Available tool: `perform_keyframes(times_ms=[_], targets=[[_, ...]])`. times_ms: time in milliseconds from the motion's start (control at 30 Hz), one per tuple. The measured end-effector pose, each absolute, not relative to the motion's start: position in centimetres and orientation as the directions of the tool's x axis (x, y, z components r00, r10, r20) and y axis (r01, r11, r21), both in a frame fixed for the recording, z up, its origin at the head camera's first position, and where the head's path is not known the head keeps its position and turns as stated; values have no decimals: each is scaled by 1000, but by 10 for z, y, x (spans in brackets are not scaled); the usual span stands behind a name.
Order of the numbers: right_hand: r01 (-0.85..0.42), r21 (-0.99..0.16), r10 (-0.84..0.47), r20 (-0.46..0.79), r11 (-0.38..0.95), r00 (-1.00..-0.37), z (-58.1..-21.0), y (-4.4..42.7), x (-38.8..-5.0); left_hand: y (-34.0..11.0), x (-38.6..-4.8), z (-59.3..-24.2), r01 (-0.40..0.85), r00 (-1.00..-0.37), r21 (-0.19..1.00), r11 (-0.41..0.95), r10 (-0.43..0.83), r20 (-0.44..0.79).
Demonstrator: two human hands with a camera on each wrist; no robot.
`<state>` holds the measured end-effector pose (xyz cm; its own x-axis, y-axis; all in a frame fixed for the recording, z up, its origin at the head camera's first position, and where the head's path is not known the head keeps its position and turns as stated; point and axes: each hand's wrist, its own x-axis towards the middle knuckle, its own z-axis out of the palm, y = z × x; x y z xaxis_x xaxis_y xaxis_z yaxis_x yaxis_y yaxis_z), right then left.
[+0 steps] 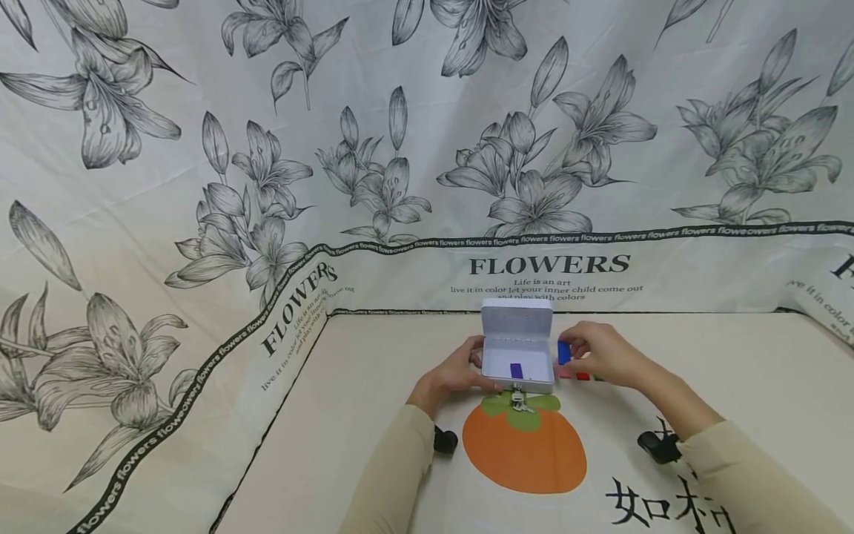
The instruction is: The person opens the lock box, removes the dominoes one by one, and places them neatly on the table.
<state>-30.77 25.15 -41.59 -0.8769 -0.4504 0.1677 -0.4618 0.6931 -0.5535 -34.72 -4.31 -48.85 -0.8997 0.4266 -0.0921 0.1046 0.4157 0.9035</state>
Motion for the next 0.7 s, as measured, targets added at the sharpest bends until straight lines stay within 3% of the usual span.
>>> perform_keyframes(times_ms=[700], targets=[[-397, -504, -386, 131, 767, -913, -419, 309, -296, -43, -345, -485, 85, -899, 911, 403, 425, -104]])
